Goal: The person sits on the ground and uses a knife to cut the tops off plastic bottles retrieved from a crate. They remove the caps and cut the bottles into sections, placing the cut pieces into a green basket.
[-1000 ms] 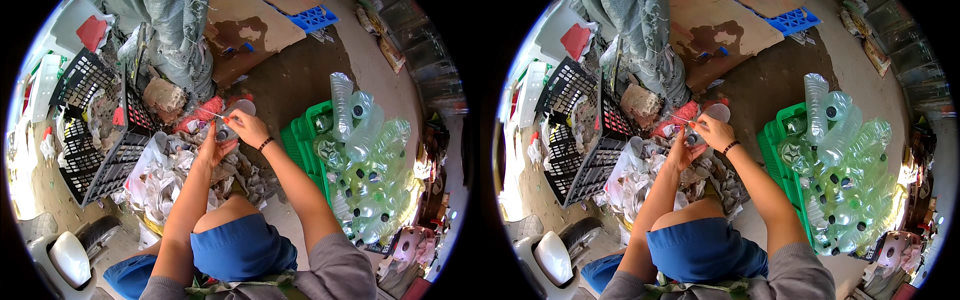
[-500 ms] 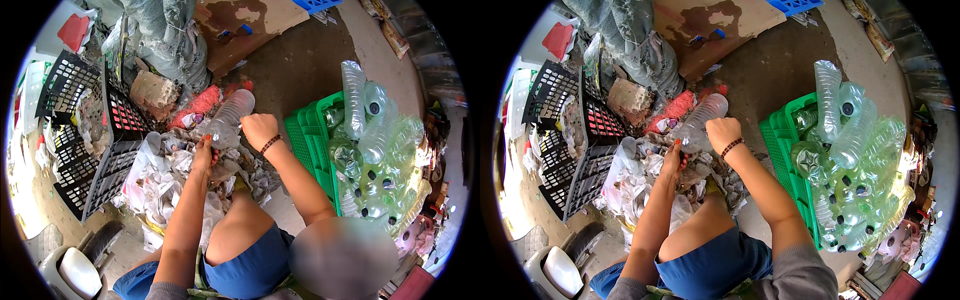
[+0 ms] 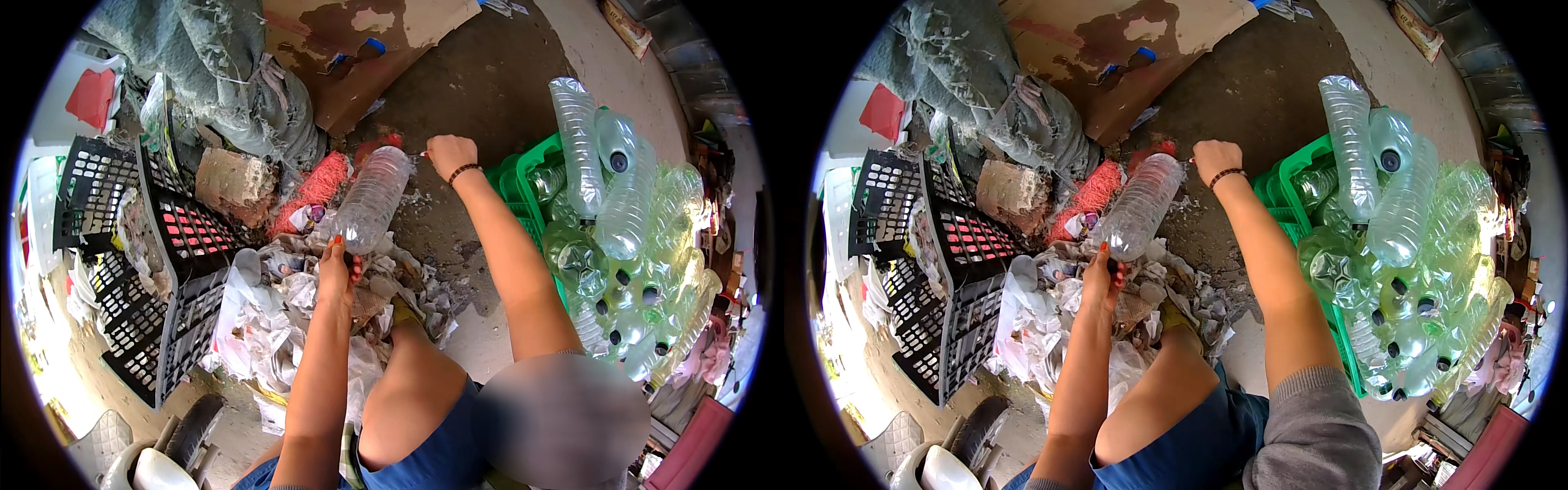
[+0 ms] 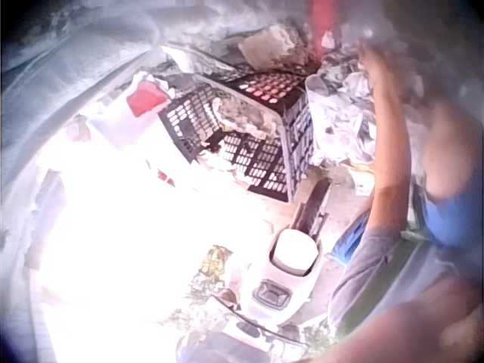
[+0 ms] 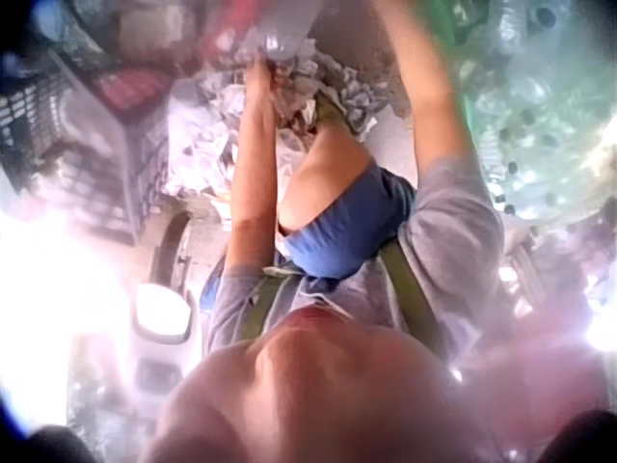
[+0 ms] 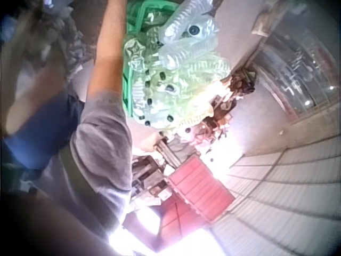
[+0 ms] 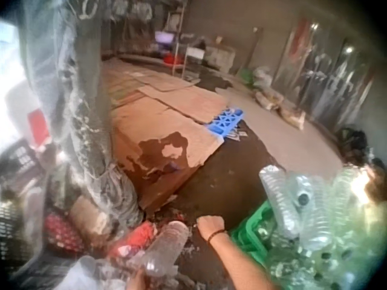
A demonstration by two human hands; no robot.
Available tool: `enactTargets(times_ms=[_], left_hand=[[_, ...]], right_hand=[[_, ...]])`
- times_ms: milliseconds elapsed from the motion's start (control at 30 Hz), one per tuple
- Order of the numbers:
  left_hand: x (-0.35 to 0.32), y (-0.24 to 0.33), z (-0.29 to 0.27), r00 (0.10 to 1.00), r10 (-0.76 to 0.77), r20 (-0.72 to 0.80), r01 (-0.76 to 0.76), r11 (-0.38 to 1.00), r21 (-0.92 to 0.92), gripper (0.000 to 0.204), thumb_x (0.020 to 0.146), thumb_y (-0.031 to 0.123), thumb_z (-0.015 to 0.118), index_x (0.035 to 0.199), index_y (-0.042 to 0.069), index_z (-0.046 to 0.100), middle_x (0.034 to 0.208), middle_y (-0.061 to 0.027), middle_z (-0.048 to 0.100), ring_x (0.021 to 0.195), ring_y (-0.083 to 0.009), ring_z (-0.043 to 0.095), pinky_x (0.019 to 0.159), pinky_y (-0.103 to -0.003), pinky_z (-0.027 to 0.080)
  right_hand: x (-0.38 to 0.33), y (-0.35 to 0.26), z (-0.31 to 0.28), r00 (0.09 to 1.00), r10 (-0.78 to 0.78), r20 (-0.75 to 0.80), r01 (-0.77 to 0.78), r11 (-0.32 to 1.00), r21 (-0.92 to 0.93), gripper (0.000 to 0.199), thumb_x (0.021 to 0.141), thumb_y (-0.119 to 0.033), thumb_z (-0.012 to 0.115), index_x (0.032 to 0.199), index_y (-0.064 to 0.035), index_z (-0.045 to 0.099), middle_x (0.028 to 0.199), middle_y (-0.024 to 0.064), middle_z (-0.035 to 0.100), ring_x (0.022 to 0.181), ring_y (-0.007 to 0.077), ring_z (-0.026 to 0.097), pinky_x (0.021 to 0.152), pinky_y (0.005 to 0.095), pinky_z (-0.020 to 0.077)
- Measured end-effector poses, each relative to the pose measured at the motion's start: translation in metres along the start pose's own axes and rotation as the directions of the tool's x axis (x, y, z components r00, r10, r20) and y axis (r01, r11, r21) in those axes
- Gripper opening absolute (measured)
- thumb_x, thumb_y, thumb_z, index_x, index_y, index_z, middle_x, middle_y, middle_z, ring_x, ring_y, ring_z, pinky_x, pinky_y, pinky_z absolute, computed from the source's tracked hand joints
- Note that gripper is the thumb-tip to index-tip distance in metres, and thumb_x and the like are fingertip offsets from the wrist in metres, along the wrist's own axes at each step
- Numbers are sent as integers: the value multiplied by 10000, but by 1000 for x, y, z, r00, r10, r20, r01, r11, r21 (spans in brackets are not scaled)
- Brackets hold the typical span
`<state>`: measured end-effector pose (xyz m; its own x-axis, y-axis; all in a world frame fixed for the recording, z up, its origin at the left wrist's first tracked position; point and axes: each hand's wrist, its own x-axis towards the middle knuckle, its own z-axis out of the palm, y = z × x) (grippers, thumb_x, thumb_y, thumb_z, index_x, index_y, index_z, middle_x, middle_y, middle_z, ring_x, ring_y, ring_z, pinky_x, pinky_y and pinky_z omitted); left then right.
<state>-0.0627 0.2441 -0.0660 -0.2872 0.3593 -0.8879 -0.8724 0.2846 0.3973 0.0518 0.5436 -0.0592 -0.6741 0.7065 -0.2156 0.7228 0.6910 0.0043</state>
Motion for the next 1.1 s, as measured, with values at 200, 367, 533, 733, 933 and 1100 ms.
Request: enactTargets(times_ms=[200,367,533,733,933,1100], left_hand=[[6,-5,-8,999,-38,37,40,998,-45,237,1033,354,525,1205,191,532,710,-31,594,515,-139,543,446,-263,401],[0,9,11,977,-98,190,125,983,-132,229,1042,359,508,1153,159,528,815,-78,673,604,-178,624,523,-271,455],[-23,39,72,933,-74,353,104,992,-66,284,1053,386,485,1127,115,524,898,-122,712,692,-188,675,554,-243,517],[-10,47,102,913,-30,407,-31,989,142,401,1055,413,489,1305,99,490,949,-79,716,746,-150,690,574,-235,526],[8,34,95,874,-84,479,1,985,170,622,1013,510,530,1375,17,417,1178,-175,649,1015,-229,670,862,-350,565],[37,22,112,808,-314,498,352,936,19,809,987,612,490,1482,-6,321,1342,-231,554,1239,-376,569,1046,-482,493]], right_hand=[[-6,-24,-6,993,107,52,-108,994,18,224,893,-121,550,892,-63,767,940,172,745,903,316,739,748,428,583],[-80,-53,-19,907,418,-39,-369,838,402,215,940,-276,614,976,-64,606,844,178,720,789,387,705,686,485,547],[-115,-73,-31,890,455,13,-235,435,869,311,940,-320,683,963,-52,527,721,143,646,622,308,640,576,406,480],[-92,-86,-66,866,287,-410,100,704,704,377,863,-376,753,1042,-84,594,902,99,669,661,294,672,556,399,522],[-85,-75,-73,858,282,-430,-91,907,412,295,837,-282,744,941,-80,556,820,143,677,661,336,685,531,420,535],[-107,-65,-57,820,418,-390,-139,807,573,330,881,-291,689,931,-38,482,763,195,661,613,406,658,519,486,507]])
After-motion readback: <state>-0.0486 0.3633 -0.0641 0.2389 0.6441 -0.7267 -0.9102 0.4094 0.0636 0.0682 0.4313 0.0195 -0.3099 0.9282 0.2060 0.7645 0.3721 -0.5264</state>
